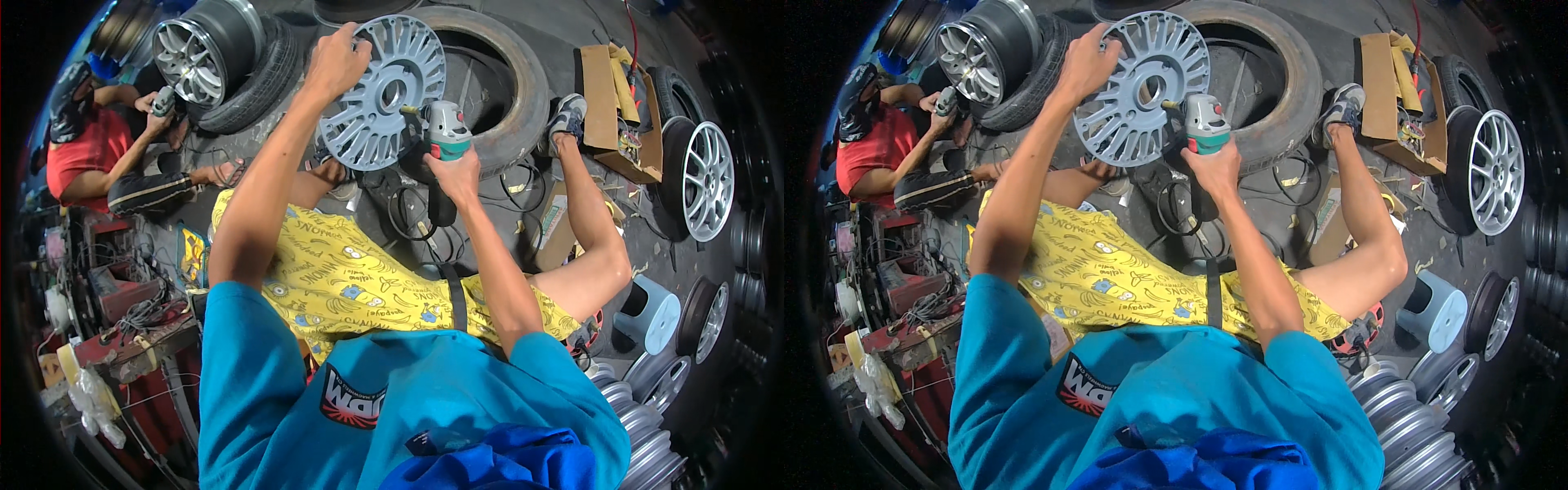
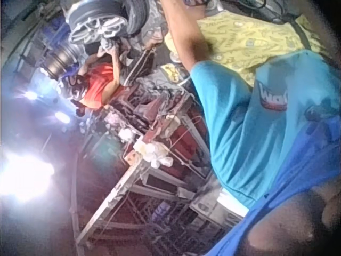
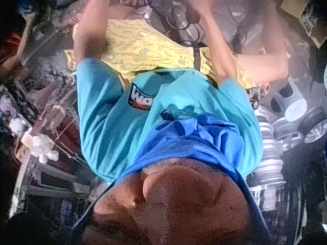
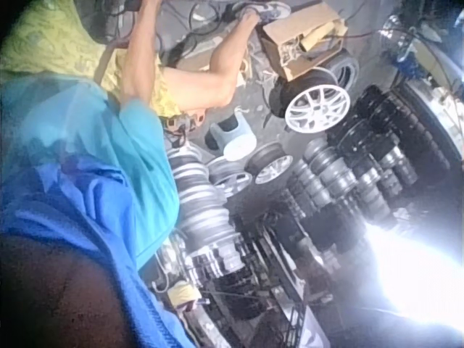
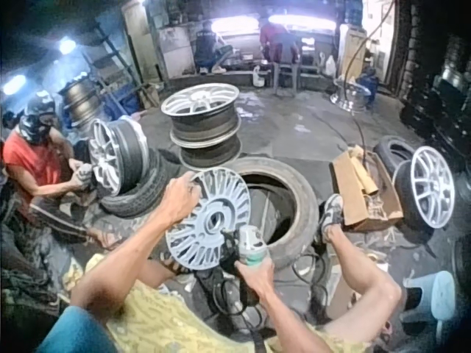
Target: The person sands a wheel cap by hand with a piece of sandpaper, wipes the surface, and then uses a power grinder to smooth the edges and center while sitting on a workshop floor.
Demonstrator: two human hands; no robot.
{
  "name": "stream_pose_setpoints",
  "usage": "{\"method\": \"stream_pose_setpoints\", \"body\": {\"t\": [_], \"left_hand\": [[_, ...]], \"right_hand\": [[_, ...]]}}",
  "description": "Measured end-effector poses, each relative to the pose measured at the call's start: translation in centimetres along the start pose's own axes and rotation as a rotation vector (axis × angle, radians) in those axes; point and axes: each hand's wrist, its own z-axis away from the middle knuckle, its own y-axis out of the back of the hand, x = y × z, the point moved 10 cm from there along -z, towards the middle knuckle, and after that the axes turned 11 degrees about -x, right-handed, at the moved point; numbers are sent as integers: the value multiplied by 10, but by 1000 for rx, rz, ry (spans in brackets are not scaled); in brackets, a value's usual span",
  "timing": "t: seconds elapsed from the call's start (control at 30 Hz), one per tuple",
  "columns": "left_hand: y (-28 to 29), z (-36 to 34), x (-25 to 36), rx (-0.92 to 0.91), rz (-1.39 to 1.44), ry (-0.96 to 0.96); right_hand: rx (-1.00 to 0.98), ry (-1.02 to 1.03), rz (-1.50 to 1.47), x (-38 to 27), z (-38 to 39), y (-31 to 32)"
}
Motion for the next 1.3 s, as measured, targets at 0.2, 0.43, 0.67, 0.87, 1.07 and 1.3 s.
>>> {"method": "stream_pose_setpoints", "body": {"t": [0.2, 0.43, 0.67, 0.87, 1.07, 1.3], "left_hand": [[4, 1, -1, 39, 1, 11], [8, 1, -91, 64, 23, 174], [8, 21, -148, 74, 55, 293], [-8, 28, -225, 45, 125, 502], [-146, 132, -207, -49, 973, 887], [-227, 223, -142, -35, 1310, 1087]], "right_hand": [[-35, -2, -227, 11, 4, -1], [-10, 1, -500, 35, 27, 38], [135, -101, -535, 59, 42, 95], [177, -135, -616, 83, 40, 99], [201, -142, -727, 92, 37, 119], [335, -125, -579, 85, 36, 141]]}}
